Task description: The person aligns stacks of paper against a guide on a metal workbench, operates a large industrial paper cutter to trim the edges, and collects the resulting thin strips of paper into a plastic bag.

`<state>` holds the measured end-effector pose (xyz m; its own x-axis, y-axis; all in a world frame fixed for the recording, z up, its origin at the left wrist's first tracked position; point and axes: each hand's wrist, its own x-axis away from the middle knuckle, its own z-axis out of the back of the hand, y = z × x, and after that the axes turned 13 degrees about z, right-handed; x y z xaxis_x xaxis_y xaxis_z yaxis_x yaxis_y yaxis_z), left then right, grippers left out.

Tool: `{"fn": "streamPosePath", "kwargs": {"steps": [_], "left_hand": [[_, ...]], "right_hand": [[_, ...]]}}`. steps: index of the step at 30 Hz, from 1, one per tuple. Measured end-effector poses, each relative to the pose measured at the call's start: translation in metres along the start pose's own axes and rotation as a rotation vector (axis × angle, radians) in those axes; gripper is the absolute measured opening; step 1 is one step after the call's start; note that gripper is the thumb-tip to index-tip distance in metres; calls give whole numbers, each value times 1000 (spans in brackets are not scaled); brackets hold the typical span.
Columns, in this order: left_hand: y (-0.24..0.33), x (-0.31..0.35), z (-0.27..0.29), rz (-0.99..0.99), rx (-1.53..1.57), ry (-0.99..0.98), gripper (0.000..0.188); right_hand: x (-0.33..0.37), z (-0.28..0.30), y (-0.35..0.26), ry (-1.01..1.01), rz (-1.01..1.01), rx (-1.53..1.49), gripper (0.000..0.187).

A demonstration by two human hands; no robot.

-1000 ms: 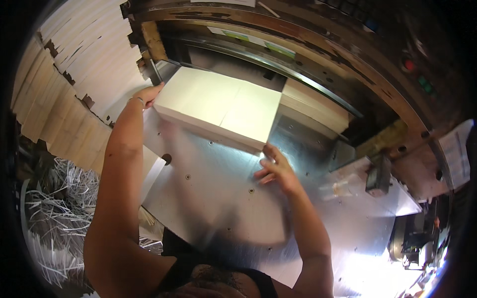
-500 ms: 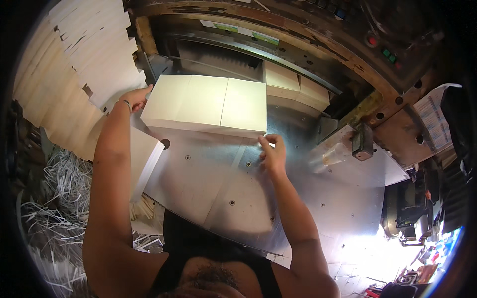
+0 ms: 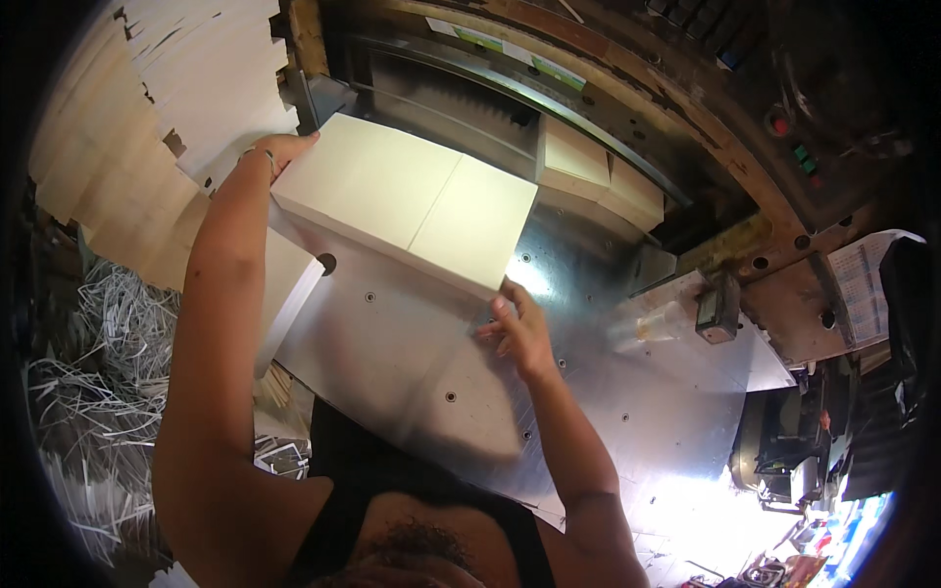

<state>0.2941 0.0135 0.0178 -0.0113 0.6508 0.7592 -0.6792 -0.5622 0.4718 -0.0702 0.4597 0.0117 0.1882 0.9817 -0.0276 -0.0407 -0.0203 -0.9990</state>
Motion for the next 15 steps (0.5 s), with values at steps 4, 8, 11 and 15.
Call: {"fn": "streamPosePath", "kwargs": {"steps": [4, 8, 11, 15], "left_hand": [[12, -4, -16, -80, -242, 242, 66], [23, 18, -56, -134, -259, 193, 71], [33, 39, -82, -207, -303, 165, 73], [64, 85, -148, -311, -575, 229, 92]], "right_hand": [[45, -12, 6, -108, -6, -138, 95], [101, -17, -8, -199, -100, -341, 111], [142, -15, -5, -276, -151, -386, 115], [205, -13, -9, -287, -174, -450, 116]]}}
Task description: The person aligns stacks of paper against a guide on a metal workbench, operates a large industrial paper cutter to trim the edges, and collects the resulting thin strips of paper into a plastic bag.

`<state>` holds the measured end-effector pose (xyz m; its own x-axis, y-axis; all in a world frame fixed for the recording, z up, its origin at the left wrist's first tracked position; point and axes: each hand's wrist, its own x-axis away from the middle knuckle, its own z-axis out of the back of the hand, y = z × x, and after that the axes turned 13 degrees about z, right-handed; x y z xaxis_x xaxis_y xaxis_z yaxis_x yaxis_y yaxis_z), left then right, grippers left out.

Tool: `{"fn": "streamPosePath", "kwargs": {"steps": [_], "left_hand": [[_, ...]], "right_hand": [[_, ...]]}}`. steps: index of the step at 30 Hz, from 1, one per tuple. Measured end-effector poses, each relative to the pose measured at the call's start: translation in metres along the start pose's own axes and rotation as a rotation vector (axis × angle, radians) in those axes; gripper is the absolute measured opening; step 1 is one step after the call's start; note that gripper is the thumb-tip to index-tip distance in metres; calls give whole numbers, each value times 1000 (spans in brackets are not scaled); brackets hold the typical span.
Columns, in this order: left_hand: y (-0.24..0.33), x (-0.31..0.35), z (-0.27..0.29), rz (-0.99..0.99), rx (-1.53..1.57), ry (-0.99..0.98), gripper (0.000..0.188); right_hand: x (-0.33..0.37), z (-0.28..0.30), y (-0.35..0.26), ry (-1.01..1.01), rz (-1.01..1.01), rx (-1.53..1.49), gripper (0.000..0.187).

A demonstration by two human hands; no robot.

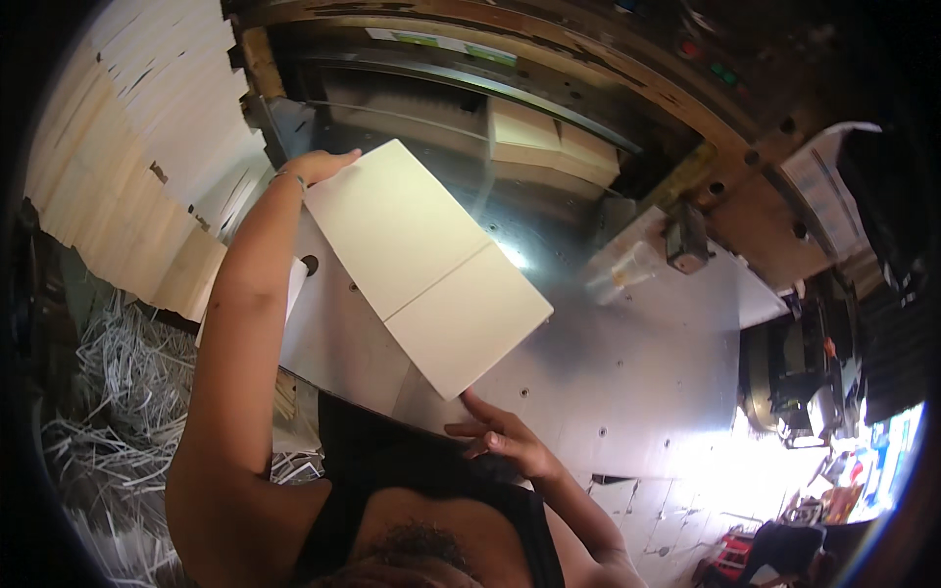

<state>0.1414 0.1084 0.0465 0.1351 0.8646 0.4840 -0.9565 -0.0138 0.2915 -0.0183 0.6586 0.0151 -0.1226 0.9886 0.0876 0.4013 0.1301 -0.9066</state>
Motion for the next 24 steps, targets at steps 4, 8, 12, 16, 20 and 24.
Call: {"fn": "streamPosePath", "kwargs": {"steps": [4, 8, 12, 16, 20, 24], "left_hand": [[56, 33, -33, -141, -16, -70, 94], [103, 53, -71, -341, -128, -22, 95], [153, 115, -99, -390, -230, 36, 92], [153, 119, -100, -374, -324, 4, 92], [148, 134, -108, -428, -209, 146, 94], [74, 163, -100, -813, 294, 433, 76]], "right_hand": [[39, -32, 7, -57, 69, 92, 108], [62, -71, -6, -26, 21, 134, 108], [82, -74, 18, -25, 60, 84, 109], [78, -73, 27, -41, 47, 70, 108], [75, -73, 21, -47, 35, 49, 106], [49, -72, 27, -70, 75, 215, 106]]}}
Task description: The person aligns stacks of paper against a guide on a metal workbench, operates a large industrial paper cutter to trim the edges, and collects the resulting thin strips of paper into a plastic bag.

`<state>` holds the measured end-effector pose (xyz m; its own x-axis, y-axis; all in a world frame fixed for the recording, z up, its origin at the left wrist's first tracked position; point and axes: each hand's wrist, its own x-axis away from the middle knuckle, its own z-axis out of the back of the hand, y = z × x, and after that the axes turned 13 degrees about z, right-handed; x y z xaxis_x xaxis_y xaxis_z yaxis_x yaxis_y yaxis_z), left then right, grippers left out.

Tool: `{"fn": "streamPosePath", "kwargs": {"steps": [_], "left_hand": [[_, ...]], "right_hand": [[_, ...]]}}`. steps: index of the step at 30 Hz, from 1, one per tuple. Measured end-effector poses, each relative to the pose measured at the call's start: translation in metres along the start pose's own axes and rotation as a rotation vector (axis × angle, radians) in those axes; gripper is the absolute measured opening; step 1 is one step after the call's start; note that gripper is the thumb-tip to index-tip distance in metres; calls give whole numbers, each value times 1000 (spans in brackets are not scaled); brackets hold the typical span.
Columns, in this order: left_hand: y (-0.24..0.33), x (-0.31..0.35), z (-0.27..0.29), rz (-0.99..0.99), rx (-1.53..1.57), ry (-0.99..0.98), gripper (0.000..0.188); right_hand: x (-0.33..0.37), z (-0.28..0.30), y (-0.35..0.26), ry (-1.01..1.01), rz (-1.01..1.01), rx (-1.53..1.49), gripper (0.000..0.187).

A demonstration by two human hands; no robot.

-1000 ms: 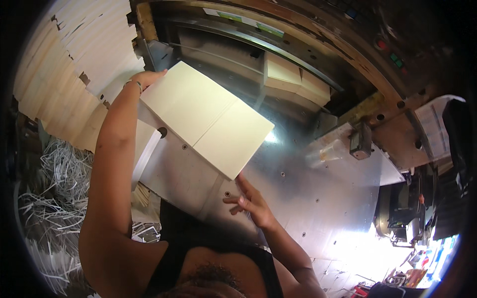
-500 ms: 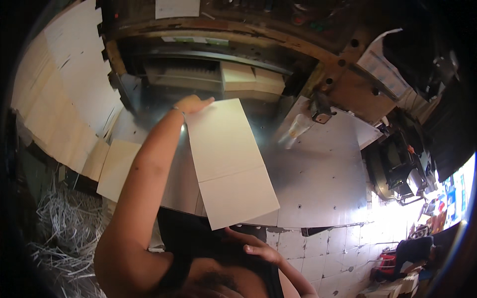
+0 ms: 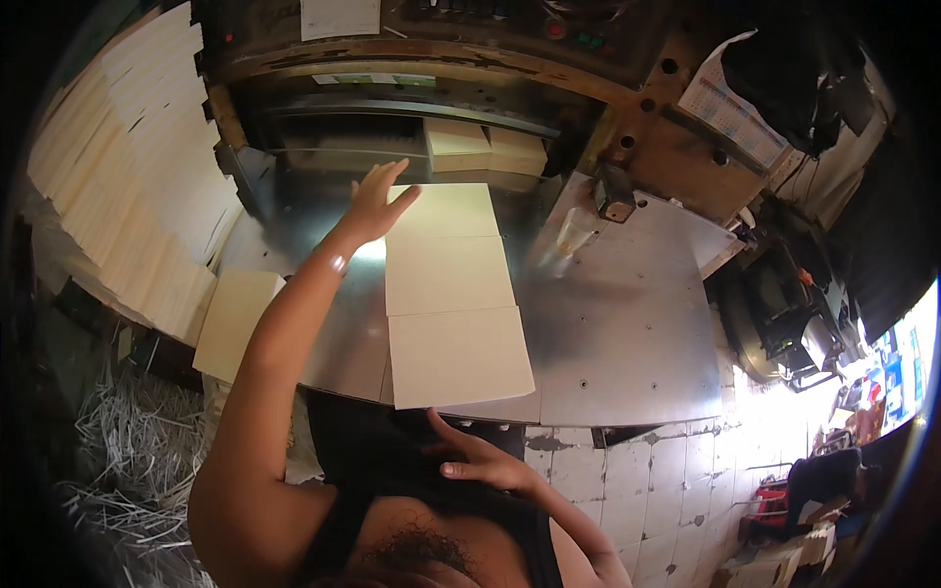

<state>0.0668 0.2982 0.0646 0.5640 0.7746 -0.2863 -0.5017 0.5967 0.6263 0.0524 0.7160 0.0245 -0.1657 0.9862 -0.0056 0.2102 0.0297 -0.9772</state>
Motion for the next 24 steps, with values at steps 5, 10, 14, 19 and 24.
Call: {"fn": "streamPosePath", "kwargs": {"steps": [5, 10, 14, 19, 24], "left_hand": [[-15, 163, 60, 186, 831, -257, 44], [-20, 306, 75, 525, 652, -665, 31], [6, 338, 27, 555, 873, -858, 48], [32, 310, -11, 584, 897, -1076, 87], [26, 312, -9, 666, 1051, -1031, 91]], "right_hand": [[18, 49, -63, -150, -3, 58, 102], [-38, 187, -88, 260, 431, 306, 82], [-161, 272, -94, 499, 404, 461, 82], [-251, 365, -47, 662, 143, 414, 74], [-292, 355, -30, 548, 71, 400, 56]]}}
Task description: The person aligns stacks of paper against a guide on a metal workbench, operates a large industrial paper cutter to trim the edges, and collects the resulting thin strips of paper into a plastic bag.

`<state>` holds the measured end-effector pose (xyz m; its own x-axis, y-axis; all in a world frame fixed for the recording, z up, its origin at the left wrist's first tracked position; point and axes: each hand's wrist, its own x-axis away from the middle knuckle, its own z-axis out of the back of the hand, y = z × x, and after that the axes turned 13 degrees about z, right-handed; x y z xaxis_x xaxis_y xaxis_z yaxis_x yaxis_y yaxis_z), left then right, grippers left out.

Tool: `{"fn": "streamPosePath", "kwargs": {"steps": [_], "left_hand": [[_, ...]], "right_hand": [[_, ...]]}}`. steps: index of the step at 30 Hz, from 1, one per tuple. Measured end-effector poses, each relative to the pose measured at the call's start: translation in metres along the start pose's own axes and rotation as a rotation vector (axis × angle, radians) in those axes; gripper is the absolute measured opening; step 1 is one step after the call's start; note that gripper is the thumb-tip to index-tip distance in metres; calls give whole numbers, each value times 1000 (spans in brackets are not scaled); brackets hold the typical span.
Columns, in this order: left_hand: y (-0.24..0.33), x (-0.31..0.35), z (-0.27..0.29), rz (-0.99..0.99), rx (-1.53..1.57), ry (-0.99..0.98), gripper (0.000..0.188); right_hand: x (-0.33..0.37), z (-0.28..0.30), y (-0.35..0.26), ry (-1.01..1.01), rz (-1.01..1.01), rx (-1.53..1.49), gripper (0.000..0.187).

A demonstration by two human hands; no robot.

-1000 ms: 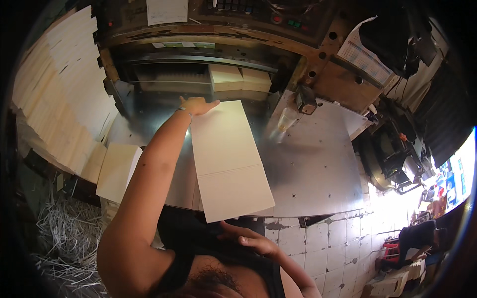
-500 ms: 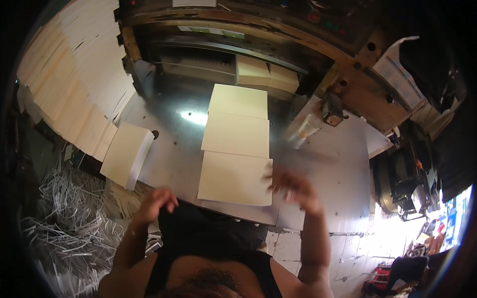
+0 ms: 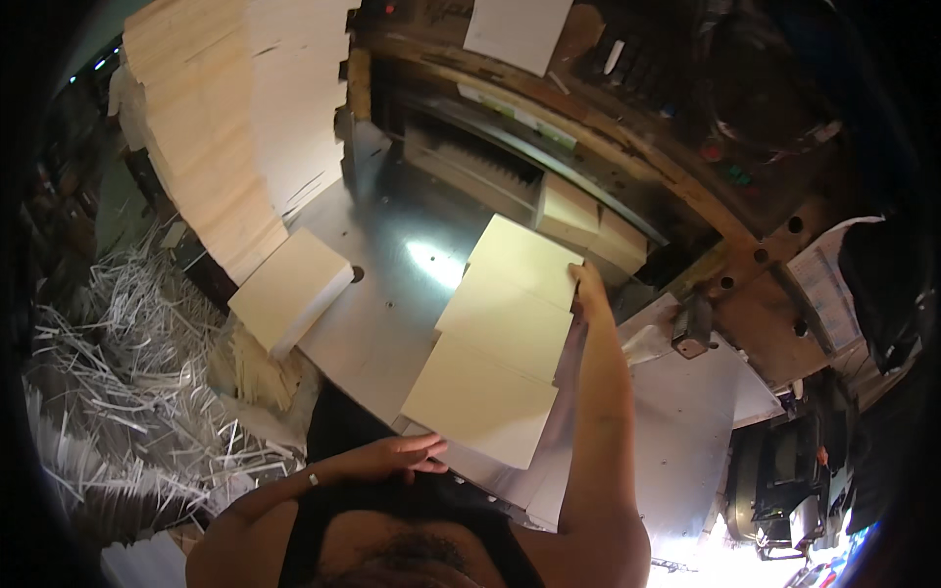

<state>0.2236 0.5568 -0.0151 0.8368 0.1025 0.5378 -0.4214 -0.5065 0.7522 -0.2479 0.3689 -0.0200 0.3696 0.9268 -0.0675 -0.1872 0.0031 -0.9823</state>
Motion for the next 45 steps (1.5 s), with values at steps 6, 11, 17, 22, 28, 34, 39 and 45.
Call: {"fn": "streamPosePath", "kwargs": {"steps": [6, 11, 17, 22, 28, 34, 39, 45], "left_hand": [[4, -12, 1, -225, 370, 198, 82], [0, -11, 13, -429, 553, 391, 77], [24, -7, 52, -464, 436, 559, 66], [28, -7, 79, -471, 382, 572, 68], [53, -3, 82, -482, 431, 597, 68], [52, 0, 101, -493, 351, 628, 71], [70, -9, 110, -490, 345, 595, 71], [58, -37, 76, -616, 381, 886, 82]], "right_hand": [[-19, 22, -1, -5, 0, 87, 42], [-21, -1, -7, -20, -48, 237, 55], [-15, 8, -8, 1, -75, 322, 60], [-16, -6, -16, 17, -62, 331, 61], [-17, -8, -20, 38, -55, 353, 68], [-22, -19, -24, 10, -67, 381, 72], [-31, -5, -15, 56, -118, 382, 72], [-41, -25, -11, 91, -53, 330, 72]]}}
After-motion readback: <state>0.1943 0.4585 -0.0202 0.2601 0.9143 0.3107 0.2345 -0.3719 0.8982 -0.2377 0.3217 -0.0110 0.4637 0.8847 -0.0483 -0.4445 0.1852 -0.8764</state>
